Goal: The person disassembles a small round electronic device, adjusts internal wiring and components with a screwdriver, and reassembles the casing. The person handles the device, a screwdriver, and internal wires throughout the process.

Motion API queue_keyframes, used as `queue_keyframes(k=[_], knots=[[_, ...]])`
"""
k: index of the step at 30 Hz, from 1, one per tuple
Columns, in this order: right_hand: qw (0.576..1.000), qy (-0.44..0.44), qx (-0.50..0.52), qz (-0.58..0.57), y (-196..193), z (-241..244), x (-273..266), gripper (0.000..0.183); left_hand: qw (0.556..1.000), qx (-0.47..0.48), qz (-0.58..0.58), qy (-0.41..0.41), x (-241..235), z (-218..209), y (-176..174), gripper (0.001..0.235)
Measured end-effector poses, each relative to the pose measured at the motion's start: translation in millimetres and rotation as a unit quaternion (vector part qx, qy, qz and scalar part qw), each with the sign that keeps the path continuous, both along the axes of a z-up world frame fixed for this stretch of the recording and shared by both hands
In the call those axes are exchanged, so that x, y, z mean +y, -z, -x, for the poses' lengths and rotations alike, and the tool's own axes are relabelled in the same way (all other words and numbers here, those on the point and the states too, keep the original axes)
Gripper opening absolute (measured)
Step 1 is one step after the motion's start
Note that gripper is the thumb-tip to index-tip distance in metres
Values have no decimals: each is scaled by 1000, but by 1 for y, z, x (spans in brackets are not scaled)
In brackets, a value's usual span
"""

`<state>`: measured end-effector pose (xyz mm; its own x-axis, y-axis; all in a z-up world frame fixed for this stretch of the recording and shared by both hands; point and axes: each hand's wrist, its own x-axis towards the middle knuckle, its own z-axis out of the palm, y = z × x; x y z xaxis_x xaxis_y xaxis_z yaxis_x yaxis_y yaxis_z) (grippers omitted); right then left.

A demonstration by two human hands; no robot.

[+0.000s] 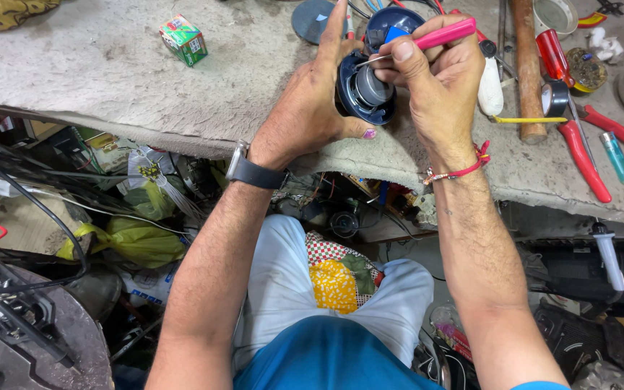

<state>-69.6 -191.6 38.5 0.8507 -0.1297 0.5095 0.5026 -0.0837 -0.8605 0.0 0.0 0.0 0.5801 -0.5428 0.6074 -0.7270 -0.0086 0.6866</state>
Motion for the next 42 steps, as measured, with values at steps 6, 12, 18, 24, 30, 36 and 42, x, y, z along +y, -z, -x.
queue_keyframes(k=[6, 12, 18, 24, 30, 36, 42], knots=[[1000, -9, -11, 10, 2, 3, 1, 27, 1000, -11, 2, -1, 0, 1, 0, 154], [994, -5, -69, 88, 7, 15, 5, 28, 1000, -3, 1, -2, -1, -1, 1, 154], [998, 8, -59, -3, 13, 11, 0, 32, 1000, -14, -1, -8, -1, -2, 4, 152], [998, -19, -61, 10, 13, 5, 1, 31, 1000, -10, 4, 0, -1, -1, 2, 152], [998, -21, -53, 10, 15, 2, 2, 30, 1000, -9, -1, -5, 0, 0, 0, 152], [999, -13, -39, 20, 13, 1, 4, 29, 1000, -10, 5, 0, 0, 1, -2, 152], [994, -29, -47, 91, 6, -5, 6, 29, 1000, 7, 3, 9, 1, 3, -4, 152]])
